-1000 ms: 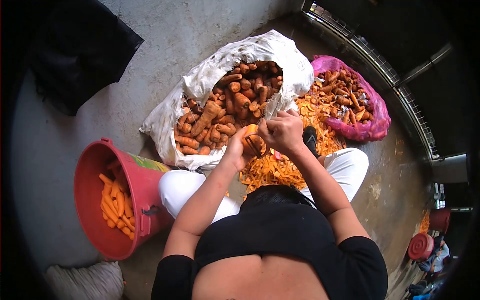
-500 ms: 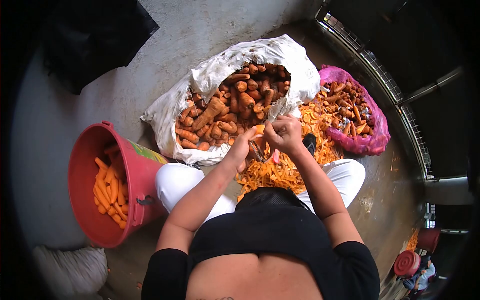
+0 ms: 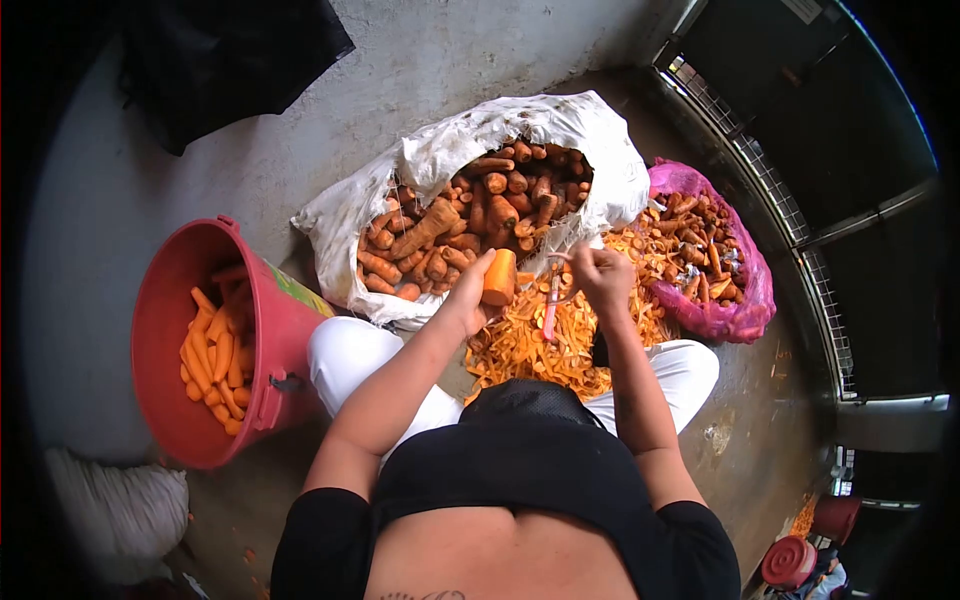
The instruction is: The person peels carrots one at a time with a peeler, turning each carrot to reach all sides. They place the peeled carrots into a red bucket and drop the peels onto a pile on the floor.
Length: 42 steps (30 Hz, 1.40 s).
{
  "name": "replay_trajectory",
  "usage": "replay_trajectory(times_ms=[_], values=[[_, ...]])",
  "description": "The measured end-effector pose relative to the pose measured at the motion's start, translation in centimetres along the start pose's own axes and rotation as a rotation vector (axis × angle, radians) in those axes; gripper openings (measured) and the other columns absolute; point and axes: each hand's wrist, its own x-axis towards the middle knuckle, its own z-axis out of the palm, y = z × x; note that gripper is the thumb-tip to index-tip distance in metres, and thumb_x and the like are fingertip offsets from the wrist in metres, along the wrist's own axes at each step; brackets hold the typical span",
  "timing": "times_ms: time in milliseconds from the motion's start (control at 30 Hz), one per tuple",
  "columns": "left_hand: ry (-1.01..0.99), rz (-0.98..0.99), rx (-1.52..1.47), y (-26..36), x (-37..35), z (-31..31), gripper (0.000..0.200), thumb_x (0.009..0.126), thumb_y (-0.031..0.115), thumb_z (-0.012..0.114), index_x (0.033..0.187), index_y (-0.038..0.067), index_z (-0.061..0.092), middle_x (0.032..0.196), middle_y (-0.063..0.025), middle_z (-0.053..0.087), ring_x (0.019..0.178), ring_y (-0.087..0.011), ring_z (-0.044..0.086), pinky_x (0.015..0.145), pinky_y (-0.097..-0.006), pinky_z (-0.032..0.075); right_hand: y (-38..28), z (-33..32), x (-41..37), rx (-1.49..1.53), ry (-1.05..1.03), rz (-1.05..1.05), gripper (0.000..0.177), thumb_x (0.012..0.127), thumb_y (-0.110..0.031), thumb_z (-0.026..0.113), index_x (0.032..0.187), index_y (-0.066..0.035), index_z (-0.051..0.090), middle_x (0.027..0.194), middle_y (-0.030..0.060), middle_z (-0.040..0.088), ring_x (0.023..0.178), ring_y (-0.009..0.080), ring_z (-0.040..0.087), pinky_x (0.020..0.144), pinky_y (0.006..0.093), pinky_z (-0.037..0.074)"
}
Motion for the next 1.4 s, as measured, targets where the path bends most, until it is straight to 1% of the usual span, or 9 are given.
replay_trajectory(times_ms=[67, 300, 500, 733, 967, 1067, 1200, 1333, 1400], values=[[0.023, 0.012, -0.026, -0.5, 0.3, -0.1, 0.038, 0.095, 0.048, 0.046, 0.107, 0.013, 0.056, 0.082, -0.0066, 0.063, 0.067, -0.0165, 0.060, 0.053, -0.0307, 0.048, -2.1, 0.7, -0.6, -0.161, 0.040, -0.245, 0.039, 0.085, -0.031, 0.056, 0.052, -0.012, 0.066, 0.043, 0.0029, 0.051, 0.047, 0.0160, 0.050, 0.058, 0.0322, 0.039], [0.053, -0.004, -0.018, -0.8, -0.2, 0.0, 0.035, 0.095, 0.045, 0.045, 0.106, 0.015, 0.058, 0.085, -0.0023, 0.063, 0.075, -0.0151, 0.062, 0.067, -0.0352, 0.053, -5.1, 2.0, -1.2, -0.222, 0.105, -0.512, 0.033, 0.078, -0.020, 0.065, 0.047, -0.012, 0.059, 0.047, 0.0007, 0.056, 0.048, 0.0181, 0.051, 0.055, 0.0330, 0.037], [0.088, 0.025, 0.011, -1.4, -0.7, -0.9, 0.037, 0.096, 0.047, 0.043, 0.106, 0.013, 0.058, 0.082, -0.0033, 0.063, 0.071, -0.0156, 0.062, 0.068, -0.0389, 0.054, -5.9, 2.7, -1.6, -0.218, 0.076, -0.578, 0.033, 0.078, -0.019, 0.065, 0.046, -0.012, 0.059, 0.046, 0.0005, 0.054, 0.048, 0.0179, 0.051, 0.055, 0.0339, 0.038], [0.085, 0.080, -0.083, -1.2, -2.6, -0.6, 0.037, 0.095, 0.046, 0.045, 0.099, 0.012, 0.058, 0.074, -0.0022, 0.062, 0.062, -0.0142, 0.061, 0.059, -0.0322, 0.052, -7.3, 2.7, -1.9, -0.181, 0.089, -0.669, 0.033, 0.074, -0.015, 0.067, 0.045, -0.011, 0.055, 0.043, 0.0016, 0.049, 0.044, 0.0183, 0.047, 0.052, 0.0332, 0.036], [-0.011, 0.139, -0.119, -1.1, -4.4, -0.1, 0.036, 0.091, 0.042, 0.056, 0.101, 0.007, 0.059, 0.075, -0.0039, 0.063, 0.065, -0.0150, 0.063, 0.061, -0.0289, 0.054, -7.9, 1.8, -1.4, -0.079, 0.023, -0.730, 0.033, 0.075, -0.011, 0.064, 0.044, -0.011, 0.054, 0.044, 0.0017, 0.051, 0.045, 0.0178, 0.049, 0.052, 0.0333, 0.035], [-0.011, 0.098, -0.131, -1.1, -4.6, 1.0, 0.033, 0.096, 0.040, 0.047, 0.098, 0.010, 0.061, 0.075, -0.0012, 0.064, 0.060, -0.0117, 0.062, 0.054, -0.0269, 0.052, -7.2, 1.7, -0.7, 0.003, -0.002, -0.740, 0.032, 0.077, -0.011, 0.062, 0.045, -0.010, 0.055, 0.044, 0.0026, 0.051, 0.046, 0.0183, 0.049, 0.052, 0.0331, 0.034], [0.012, 0.137, -0.044, -1.0, -4.9, 2.3, 0.036, 0.093, 0.044, 0.050, 0.092, 0.010, 0.062, 0.071, -0.0002, 0.063, 0.058, -0.0118, 0.062, 0.050, -0.0265, 0.051, -6.7, 1.0, 0.0, 0.063, -0.033, -0.718, 0.033, 0.078, -0.011, 0.061, 0.045, -0.010, 0.055, 0.044, 0.0029, 0.051, 0.045, 0.0190, 0.048, 0.052, 0.0331, 0.034], [-0.144, 0.116, -0.027, -1.0, -4.4, 2.0, 0.034, 0.090, 0.043, 0.057, 0.089, 0.009, 0.063, 0.073, -0.0001, 0.064, 0.064, -0.0112, 0.063, 0.056, -0.0272, 0.052, -5.9, 0.8, 0.4, 0.137, -0.053, -0.696, 0.033, 0.078, -0.011, 0.059, 0.046, -0.009, 0.054, 0.043, 0.0036, 0.049, 0.044, 0.0195, 0.046, 0.052, 0.0333, 0.034], [-0.158, 0.113, 0.049, -0.9, -4.2, 2.2, 0.038, 0.091, 0.046, 0.053, 0.088, 0.009, 0.063, 0.069, 0.0008, 0.062, 0.059, -0.0103, 0.060, 0.047, -0.0262, 0.048, -5.6, 0.7, 0.6, 0.130, -0.034, -0.686, 0.031, 0.075, -0.015, 0.063, 0.046, -0.010, 0.056, 0.045, 0.0049, 0.049, 0.045, 0.0218, 0.049, 0.052, 0.0337, 0.038]])
